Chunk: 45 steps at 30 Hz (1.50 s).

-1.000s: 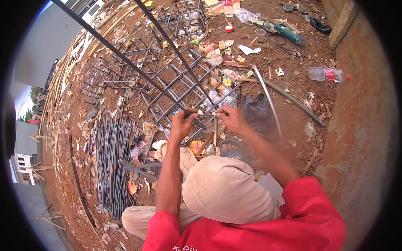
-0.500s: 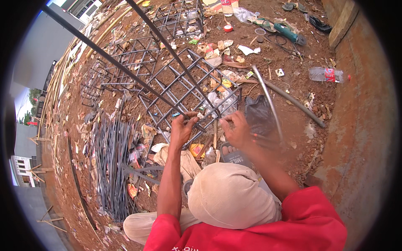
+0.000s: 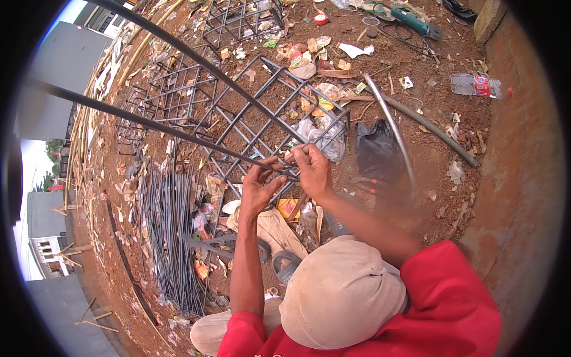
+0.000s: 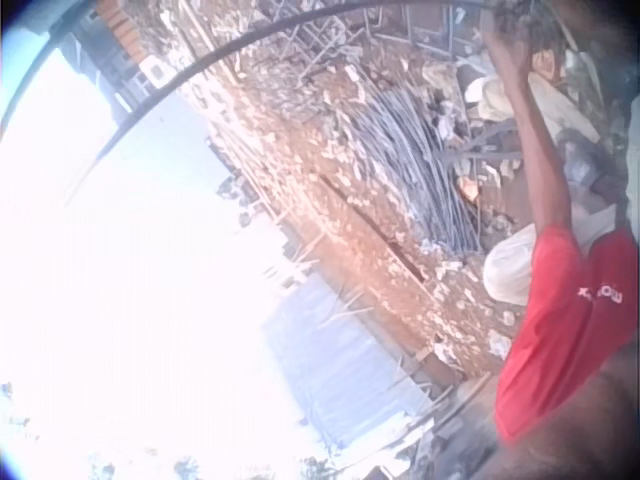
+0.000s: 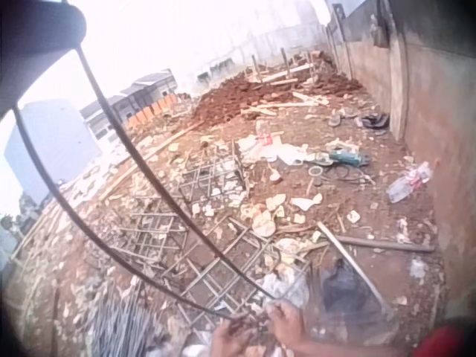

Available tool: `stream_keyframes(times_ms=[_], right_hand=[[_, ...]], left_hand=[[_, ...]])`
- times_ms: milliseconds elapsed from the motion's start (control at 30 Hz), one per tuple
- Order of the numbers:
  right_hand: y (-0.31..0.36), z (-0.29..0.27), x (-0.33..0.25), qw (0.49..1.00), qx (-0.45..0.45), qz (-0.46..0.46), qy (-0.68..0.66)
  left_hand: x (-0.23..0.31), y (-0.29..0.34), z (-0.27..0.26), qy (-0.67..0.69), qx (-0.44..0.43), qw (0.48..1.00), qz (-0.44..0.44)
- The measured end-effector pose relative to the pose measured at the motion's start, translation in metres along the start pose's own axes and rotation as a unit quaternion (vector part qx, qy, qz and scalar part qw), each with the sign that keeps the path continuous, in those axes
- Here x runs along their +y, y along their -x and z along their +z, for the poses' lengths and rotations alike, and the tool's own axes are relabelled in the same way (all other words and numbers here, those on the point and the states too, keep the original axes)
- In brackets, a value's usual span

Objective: The person assembles metal rebar cages by hand and using pliers, securing individual rods together with thin wire and cutting the wire to length.

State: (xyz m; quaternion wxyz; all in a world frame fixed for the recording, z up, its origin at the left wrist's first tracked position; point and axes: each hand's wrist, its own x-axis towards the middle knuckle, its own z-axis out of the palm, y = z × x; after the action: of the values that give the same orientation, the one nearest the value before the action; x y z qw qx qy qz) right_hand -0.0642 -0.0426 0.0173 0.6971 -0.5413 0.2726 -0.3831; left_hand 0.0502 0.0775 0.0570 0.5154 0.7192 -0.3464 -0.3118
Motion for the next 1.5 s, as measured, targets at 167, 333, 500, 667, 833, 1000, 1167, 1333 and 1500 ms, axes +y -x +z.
stream_keyframes(times_ms=[167, 333, 500, 667, 833, 1000, 1167, 1333, 1500], right_hand=[[0.035, -0.067, 0.018, 0.997, -0.005, 0.053, 0.063], [0.048, -0.076, 0.028, 0.858, -0.224, 0.096, 0.452], [0.011, -0.046, 0.048, 0.727, -0.263, -0.042, 0.633], [0.011, -0.046, 0.050, 0.681, -0.301, -0.057, 0.665], [0.059, -0.076, 0.048, 0.750, -0.313, 0.065, 0.579], [0.028, -0.051, 0.068, 0.727, -0.228, -0.190, 0.619], [0.001, -0.025, 0.091, 0.704, -0.285, -0.216, 0.613], [-0.027, -0.007, 0.067, 0.691, -0.349, -0.209, 0.598], [-0.034, -0.018, 0.082, 0.696, -0.358, -0.285, 0.553]], left_hand=[[-0.016, 0.010, 0.004, 0.034, 0.014, 0.999, 0.003], [-0.025, 0.015, 0.019, -0.030, 0.082, 0.996, 0.034], [-0.019, 0.012, 0.020, -0.062, 0.077, 0.995, 0.027], [-0.023, 0.012, 0.017, -0.071, 0.074, 0.995, -0.001], [-0.025, 0.016, 0.020, -0.158, 0.123, 0.979, 0.032], [-0.026, 0.007, 0.018, -0.176, 0.095, 0.979, 0.044], [-0.020, 0.006, 0.019, -0.217, 0.088, 0.972, 0.022], [-0.032, 0.009, 0.007, -0.116, 0.065, 0.990, -0.039], [-0.013, 0.006, 0.007, -0.066, 0.003, 0.996, -0.059]])
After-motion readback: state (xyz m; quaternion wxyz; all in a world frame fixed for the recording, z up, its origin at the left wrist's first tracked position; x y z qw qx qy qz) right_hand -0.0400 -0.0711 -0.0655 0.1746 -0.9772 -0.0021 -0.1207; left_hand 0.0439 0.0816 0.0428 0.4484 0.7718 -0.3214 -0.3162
